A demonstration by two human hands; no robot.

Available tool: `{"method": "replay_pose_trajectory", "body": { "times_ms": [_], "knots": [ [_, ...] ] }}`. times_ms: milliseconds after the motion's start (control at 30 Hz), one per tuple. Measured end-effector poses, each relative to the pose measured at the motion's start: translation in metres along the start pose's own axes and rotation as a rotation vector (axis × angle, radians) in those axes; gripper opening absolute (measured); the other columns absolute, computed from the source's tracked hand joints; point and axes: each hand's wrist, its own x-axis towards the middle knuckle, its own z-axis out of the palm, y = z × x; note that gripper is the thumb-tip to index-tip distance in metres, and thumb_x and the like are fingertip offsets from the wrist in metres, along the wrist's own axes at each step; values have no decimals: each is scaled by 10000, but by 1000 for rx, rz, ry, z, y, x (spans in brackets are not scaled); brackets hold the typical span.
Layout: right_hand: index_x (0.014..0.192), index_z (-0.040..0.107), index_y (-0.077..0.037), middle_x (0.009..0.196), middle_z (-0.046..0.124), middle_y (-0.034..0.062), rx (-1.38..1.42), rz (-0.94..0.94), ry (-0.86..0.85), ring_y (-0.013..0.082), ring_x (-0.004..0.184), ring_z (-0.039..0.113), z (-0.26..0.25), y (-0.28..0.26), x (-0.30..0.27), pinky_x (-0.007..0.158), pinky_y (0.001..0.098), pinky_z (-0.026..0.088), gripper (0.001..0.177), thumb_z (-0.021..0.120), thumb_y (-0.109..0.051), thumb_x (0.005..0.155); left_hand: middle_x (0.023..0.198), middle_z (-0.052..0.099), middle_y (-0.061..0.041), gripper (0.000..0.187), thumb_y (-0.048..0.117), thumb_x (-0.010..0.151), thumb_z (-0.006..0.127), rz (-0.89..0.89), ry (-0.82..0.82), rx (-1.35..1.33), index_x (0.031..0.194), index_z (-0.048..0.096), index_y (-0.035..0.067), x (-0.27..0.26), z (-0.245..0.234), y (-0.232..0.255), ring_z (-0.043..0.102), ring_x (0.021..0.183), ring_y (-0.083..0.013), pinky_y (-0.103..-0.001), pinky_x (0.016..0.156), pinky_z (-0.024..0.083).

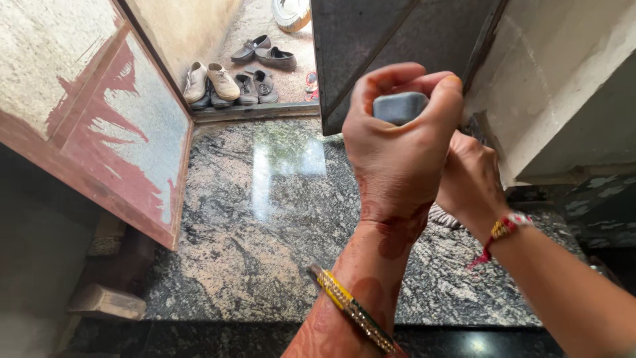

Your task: The person mops the granite floor of a staircase landing and steps by hand using a mop, then carries the mop down the stairs to a bucket.

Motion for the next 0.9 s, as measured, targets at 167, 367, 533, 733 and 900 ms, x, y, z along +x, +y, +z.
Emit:
{"method": "replay_pose_trajectory", "body": {
  "times_ms": [167,367,533,733,900],
  "knots": [
    [976,741,-85,909,800,70,297,39,26,196,883,761,37,35,3,726,367,585,270,744,-340,887,908,711,-47,169,73,820,757,-145,-7,135,927,636,25,-16,-14,-14,679,814,-115,-272,744,596],
    [990,639,-53,982,689,85,483,38,-196,140,979,647,53,120,1,832,332,547,276,662,-328,964,1008,671,-48,240,97,811,780,-221,-22,144,954,590,64,-64,-12,-63,660,931,-113,-274,834,583],
    [1179,687,-147,1163,739,54,166,7,-309,206,1077,683,60,171,36,941,366,523,311,605,-311,928,1009,669,-65,308,135,825,793,-230,19,293,1045,597,45,-63,-7,-118,648,926,-144,-302,838,568],
    [1198,686,-174,1155,737,106,-8,-91,-378,292,1079,691,56,167,54,923,404,521,344,634,-326,894,1072,682,-70,402,138,810,780,-203,169,335,1156,591,60,-46,-3,-120,668,952,-147,-300,850,570],
    [1131,728,-93,1213,731,119,681,373,-205,325,1153,675,52,134,-1,982,384,531,350,579,-381,1000,1060,713,-72,385,136,812,767,-272,162,309,1150,597,67,-70,-4,-84,697,935,-129,-265,826,588]
  ]
}}
